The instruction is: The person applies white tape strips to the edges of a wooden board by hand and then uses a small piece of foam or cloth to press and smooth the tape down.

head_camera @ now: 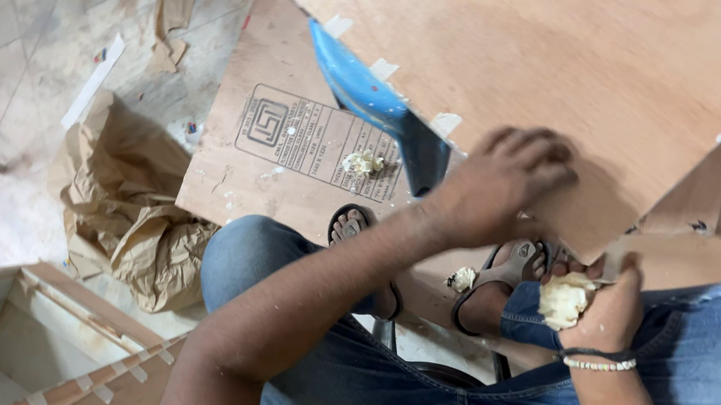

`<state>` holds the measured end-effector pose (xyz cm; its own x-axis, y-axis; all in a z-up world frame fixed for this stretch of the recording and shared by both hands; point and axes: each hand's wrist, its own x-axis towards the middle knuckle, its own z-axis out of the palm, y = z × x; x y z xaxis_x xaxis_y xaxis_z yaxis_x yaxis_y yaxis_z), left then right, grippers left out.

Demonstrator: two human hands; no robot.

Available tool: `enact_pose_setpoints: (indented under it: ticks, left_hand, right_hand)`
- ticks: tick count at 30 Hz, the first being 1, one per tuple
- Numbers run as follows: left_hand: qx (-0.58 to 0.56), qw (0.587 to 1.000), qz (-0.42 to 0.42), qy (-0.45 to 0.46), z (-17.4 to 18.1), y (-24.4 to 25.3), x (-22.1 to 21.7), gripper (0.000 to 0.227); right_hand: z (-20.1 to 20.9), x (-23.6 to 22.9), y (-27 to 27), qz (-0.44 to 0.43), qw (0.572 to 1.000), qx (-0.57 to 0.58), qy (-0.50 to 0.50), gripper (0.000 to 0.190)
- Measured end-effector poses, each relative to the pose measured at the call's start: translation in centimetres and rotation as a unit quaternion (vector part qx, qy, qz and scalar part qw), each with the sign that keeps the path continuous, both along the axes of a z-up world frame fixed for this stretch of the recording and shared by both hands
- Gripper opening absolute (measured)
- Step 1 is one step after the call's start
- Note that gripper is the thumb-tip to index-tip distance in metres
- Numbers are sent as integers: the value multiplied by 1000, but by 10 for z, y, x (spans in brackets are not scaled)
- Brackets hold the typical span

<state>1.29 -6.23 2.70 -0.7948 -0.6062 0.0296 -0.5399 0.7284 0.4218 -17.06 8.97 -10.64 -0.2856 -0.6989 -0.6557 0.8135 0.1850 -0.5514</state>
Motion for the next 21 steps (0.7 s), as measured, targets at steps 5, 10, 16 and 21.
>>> enact_pose_setpoints:
  ticks: [5,10,16,21]
  left_hand:
    - [-34,987,150,45,-7,-51,66,69]
    - [-90,846,458,258,-34,-97,140,53]
    - [129,722,589,339,-62,-122,184,64]
    - [51,750,604,266,-81,-126,174,70]
  right_hand:
    - [-20,28,14,203,975,57,65,26]
    - [14,61,12,289,947,-103,95,39]
    - [31,39,-8,161,974,-157,-30,58]
    - [25,36,-13,57,988,-133,59,34]
